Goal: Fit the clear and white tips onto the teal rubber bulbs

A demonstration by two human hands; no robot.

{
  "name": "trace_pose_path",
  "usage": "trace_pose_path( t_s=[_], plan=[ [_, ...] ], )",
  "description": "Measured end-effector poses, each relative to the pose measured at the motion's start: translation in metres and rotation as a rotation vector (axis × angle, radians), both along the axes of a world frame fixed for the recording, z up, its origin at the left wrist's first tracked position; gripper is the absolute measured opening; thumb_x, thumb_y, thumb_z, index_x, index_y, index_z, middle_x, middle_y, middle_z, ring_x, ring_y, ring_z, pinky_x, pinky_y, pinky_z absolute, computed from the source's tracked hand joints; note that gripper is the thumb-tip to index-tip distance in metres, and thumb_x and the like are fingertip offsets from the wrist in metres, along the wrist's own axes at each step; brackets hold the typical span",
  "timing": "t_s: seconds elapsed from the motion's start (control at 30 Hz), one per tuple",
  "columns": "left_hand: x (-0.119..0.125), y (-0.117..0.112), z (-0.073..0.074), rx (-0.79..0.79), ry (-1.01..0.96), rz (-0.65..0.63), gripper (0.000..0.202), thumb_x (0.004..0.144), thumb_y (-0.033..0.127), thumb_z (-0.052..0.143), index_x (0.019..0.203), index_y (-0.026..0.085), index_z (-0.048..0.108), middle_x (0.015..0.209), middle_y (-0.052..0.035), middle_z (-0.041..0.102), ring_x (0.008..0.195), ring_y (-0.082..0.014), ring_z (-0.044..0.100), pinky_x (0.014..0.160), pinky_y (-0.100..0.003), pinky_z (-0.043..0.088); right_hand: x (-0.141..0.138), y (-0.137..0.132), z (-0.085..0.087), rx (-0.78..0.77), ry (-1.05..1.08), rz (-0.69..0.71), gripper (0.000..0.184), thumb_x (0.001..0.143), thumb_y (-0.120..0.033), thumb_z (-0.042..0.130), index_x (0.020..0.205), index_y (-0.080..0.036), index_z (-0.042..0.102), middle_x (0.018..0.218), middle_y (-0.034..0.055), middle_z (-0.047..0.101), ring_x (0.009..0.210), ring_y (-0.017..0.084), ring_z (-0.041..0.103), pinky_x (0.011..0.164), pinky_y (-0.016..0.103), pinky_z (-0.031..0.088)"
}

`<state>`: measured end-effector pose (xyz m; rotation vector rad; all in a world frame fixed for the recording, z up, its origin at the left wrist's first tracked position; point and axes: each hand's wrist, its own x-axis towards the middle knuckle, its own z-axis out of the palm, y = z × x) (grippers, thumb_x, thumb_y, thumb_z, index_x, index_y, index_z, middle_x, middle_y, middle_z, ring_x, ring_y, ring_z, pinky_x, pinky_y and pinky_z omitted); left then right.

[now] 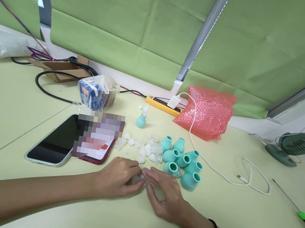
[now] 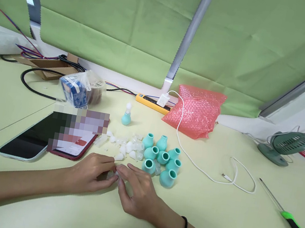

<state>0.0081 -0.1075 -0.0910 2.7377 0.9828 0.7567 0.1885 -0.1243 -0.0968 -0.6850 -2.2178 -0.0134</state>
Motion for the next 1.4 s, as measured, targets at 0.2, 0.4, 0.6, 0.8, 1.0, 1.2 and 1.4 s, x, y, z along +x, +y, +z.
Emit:
trace_pose_path(
  t_s=[0.2, 0.4, 0.6, 0.8, 1.0, 1.2, 1.4],
  plan=[
    [0.0, 0.0007, -0.0028, 0.073, -0.042, -0.011, 0.024, 0.08, 0.024, 0.041, 0.062, 0.013, 0.053, 0.052, 0.0, 0.048, 0.048, -0.0101, 0.044, 0.044, -0.021, 0.03, 0.0016, 0.0007, -0.0025, -0.009, 0.011, -0.009, 0.035, 0.073, -0.008, 0.05, 0.107, -0.015, 0.049, 0.092, 0.0046, 0.066, 0.09, 0.016, 0.06, 0.08, 0.029, 0.051],
    [-0.0018, 0.0026, -0.0046, 0.023, -0.066, -0.006, 0.025, 0.077, 0.034, 0.05, 0.065, 0.013, 0.057, 0.054, -0.0005, 0.049, 0.048, -0.0103, 0.045, 0.044, -0.02, 0.031, 0.0018, 0.0025, 0.0021, 0.089, -0.089, 0.074, 0.035, 0.072, -0.003, 0.047, 0.106, -0.011, 0.048, 0.09, 0.0087, 0.066, 0.091, 0.016, 0.06, 0.086, 0.035, 0.047],
    [0.0002, 0.0029, -0.0043, 0.01, -0.055, -0.017, 0.021, 0.076, 0.026, 0.048, 0.062, 0.012, 0.055, 0.054, -0.0014, 0.049, 0.049, -0.0108, 0.044, 0.045, -0.02, 0.033, 0.0017, 0.0025, 0.0045, 0.217, -0.227, 0.084, 0.031, 0.072, -0.003, 0.047, 0.102, -0.006, 0.05, 0.087, 0.0117, 0.067, 0.093, 0.021, 0.059, 0.084, 0.04, 0.047],
    [-0.0009, 0.0017, -0.0092, 0.033, -0.033, -0.02, 0.019, 0.077, 0.023, 0.046, 0.062, 0.013, 0.053, 0.054, -0.0008, 0.048, 0.05, -0.0111, 0.045, 0.045, -0.021, 0.032, 0.0001, 0.0019, 0.0053, 0.163, -0.184, 0.113, 0.025, 0.071, -0.003, 0.05, 0.096, -0.008, 0.054, 0.088, 0.0098, 0.067, 0.086, 0.016, 0.061, 0.081, 0.031, 0.049],
    [-0.001, 0.0008, -0.0086, 0.045, -0.044, -0.026, 0.02, 0.077, 0.023, 0.046, 0.06, 0.014, 0.051, 0.054, 0.0, 0.046, 0.05, -0.0108, 0.044, 0.045, -0.02, 0.031, -0.0037, 0.0003, 0.0038, 0.064, -0.079, 0.083, 0.022, 0.071, -0.006, 0.053, 0.092, -0.013, 0.055, 0.082, 0.0068, 0.068, 0.076, 0.016, 0.063, 0.071, 0.029, 0.052],
    [-0.0009, 0.002, -0.0055, 0.006, -0.118, -0.025, 0.019, 0.076, 0.026, 0.048, 0.064, 0.012, 0.054, 0.054, -0.0014, 0.049, 0.05, -0.0114, 0.046, 0.045, -0.021, 0.033, -0.0044, 0.0011, 0.0019, -0.101, 0.111, 0.0, 0.035, 0.07, -0.01, 0.055, 0.104, -0.018, 0.051, 0.092, 0.005, 0.066, 0.079, 0.015, 0.063, 0.068, 0.024, 0.052],
    [-0.0024, 0.0011, -0.0062, 0.015, -0.357, -0.081, 0.018, 0.075, 0.021, 0.051, 0.09, 0.012, 0.055, 0.063, -0.0023, 0.058, 0.054, -0.0107, 0.051, 0.048, -0.02, 0.038, -0.003, 0.0019, -0.0012, -0.062, 0.088, 0.028, 0.04, 0.07, -0.008, 0.054, 0.108, -0.018, 0.048, 0.097, 0.0062, 0.064, 0.088, 0.016, 0.061, 0.074, 0.025, 0.051]
  ],
)
